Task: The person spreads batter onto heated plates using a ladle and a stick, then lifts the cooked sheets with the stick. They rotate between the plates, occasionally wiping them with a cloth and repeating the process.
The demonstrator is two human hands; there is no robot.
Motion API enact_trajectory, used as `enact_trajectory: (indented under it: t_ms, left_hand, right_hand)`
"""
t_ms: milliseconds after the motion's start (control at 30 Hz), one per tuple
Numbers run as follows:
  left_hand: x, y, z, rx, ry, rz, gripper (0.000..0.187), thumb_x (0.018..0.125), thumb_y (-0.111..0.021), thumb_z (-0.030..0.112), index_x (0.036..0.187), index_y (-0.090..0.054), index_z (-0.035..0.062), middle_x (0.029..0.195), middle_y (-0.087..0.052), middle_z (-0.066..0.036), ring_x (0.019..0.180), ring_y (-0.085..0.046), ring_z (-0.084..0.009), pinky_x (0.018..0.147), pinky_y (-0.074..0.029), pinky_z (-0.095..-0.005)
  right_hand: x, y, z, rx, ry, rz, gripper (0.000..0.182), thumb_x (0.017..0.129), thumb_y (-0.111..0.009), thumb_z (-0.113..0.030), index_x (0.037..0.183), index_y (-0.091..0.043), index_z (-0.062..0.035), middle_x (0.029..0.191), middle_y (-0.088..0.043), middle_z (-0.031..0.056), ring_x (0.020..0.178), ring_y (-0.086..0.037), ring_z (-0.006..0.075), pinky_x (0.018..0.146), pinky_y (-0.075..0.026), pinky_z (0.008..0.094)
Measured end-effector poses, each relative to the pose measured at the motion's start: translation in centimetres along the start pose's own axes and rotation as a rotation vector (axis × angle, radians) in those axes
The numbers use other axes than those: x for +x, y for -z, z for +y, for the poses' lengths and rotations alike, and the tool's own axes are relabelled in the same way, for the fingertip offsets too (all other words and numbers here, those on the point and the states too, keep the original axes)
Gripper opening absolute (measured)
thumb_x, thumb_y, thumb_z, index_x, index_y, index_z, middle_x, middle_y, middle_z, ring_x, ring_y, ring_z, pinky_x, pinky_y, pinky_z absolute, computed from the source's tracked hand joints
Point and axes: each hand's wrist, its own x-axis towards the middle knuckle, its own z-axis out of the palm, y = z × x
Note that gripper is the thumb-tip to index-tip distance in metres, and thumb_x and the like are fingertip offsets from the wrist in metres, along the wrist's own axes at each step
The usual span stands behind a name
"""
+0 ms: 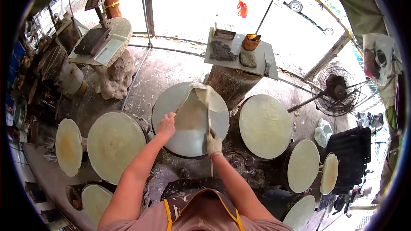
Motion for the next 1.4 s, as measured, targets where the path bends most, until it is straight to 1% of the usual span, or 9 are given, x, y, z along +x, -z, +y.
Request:
enact_trajectory:
  t_ms: [67,233,300,400,600,733,867,1200,1400]
  left_hand:
    - [-0.2,0.5,-0.6,0.021,0.02,0.029,0.038,0.081,-0.047,0.006,0.119,-0.041,0.0058,0.1,-0.05,-0.022,0.087,-0.058,-0.0402,0.074,-0.047,-0.0479]
    - [-1.1,2.8,-3.3,0.067,0.064,0.067,0.059,0.079,-0.049,0.005,0.135,-0.037,0.015,0.102,-0.045,-0.02,0.085,-0.057,-0.0383,0.074,-0.047,-0.0452]
    - [-1.8,3.2,-3.8,0.088,0.058,0.062,0.059,0.078,-0.049,0.005,0.135,-0.038,0.0166,0.102,-0.045,-0.019,0.086,-0.057,-0.0375,0.075,-0.047,-0.0444]
    - [-2.7,4.1,-5.0,0.11,0.085,0.076,0.059,0.077,-0.051,0.004,0.134,-0.041,0.0186,0.102,-0.044,-0.017,0.088,-0.057,-0.0361,0.076,-0.047,-0.0433]
    - [-5.0,5.6,-7.5,0.133,0.095,0.155,0.059,0.077,-0.052,0.0,0.13,-0.046,0.0234,0.096,-0.044,-0.015,0.087,-0.056,-0.033,0.072,-0.048,-0.0414]
    - [-6.8,6.2,-7.8,0.132,0.1,0.18,0.053,0.079,-0.051,0.001,0.127,-0.05,0.0235,0.093,-0.045,-0.014,0.083,-0.056,-0.0318,0.067,-0.048,-0.0414]
    - [-9.2,6.6,-8.6,0.138,0.135,0.188,0.049,0.079,-0.052,0.005,0.124,-0.053,0.0241,0.089,-0.046,-0.012,0.078,-0.057,-0.031,0.064,-0.048,-0.0419]
    - [-16.1,6.5,-8.1,-0.04,0.213,0.235,0.054,0.074,-0.055,0.001,0.124,-0.054,0.0211,0.084,-0.045,-0.011,0.075,-0.055,-0.0297,0.064,-0.047,-0.0409]
    - [-17.4,5.4,-3.7,-0.606,0.104,0.525,0.045,0.079,-0.059,0.005,0.123,-0.051,0.0027,0.076,-0.051,-0.007,0.06,-0.051,-0.0175,0.053,-0.043,-0.0306]
  right_hand:
    - [1.4,3.2,-5.9,0.561,-0.719,-0.326,0.038,0.085,-0.053,-0.022,0.119,-0.059,-0.0075,0.075,-0.064,0.0074,0.063,-0.058,0.0154,0.059,-0.046,0.0262]
    - [-0.4,-0.6,0.9,0.495,-0.386,0.154,0.027,0.089,-0.056,-0.024,0.108,-0.066,-0.0089,0.067,-0.06,0.0016,0.052,-0.047,0.0059,0.047,-0.037,0.0226]
    - [0.9,-1.9,0.6,-0.184,0.152,0.072,0.029,0.086,-0.056,-0.024,0.107,-0.065,-0.0051,0.067,-0.06,0.0053,0.056,-0.053,0.0116,0.052,-0.044,0.0281]
    - [1.6,3.7,-8.7,0.498,-0.561,-0.375,0.029,0.084,-0.058,-0.023,0.107,-0.065,-0.0068,0.064,-0.058,0.0012,0.054,-0.053,0.0108,0.048,-0.042,0.0227]
    - [2.0,-1.7,-1.9,0.097,-0.074,-0.015,0.036,0.082,-0.057,-0.028,0.114,-0.064,-0.0115,0.061,-0.055,0.0015,0.049,-0.046,0.0093,0.045,-0.037,0.0253]
    - [3.1,2.7,-7.8,0.409,-0.402,-0.483,0.037,0.08,-0.059,-0.028,0.114,-0.064,-0.0124,0.059,-0.052,0.0005,0.046,-0.043,0.009,0.042,-0.034,0.0247]
    - [4.4,-0.9,0.2,0.539,-0.321,-0.03,0.04,0.08,-0.054,-0.022,0.117,-0.061,-0.0062,0.068,-0.063,0.0041,0.052,-0.05,0.0083,0.048,-0.041,0.0262]
    - [6.4,2.9,-2.1,0.448,-0.182,-0.256,0.038,0.085,-0.058,-0.029,0.114,-0.062,-0.0048,0.071,-0.06,0.0007,0.057,-0.049,0.0087,0.053,-0.043,0.0271]
    - [6.9,6.3,-7.7,0.14,-0.137,-0.889,0.033,0.084,-0.059,-0.022,0.111,-0.063,-0.002,0.076,-0.063,0.0025,0.064,-0.052,0.0084,0.059,-0.044,0.0231]
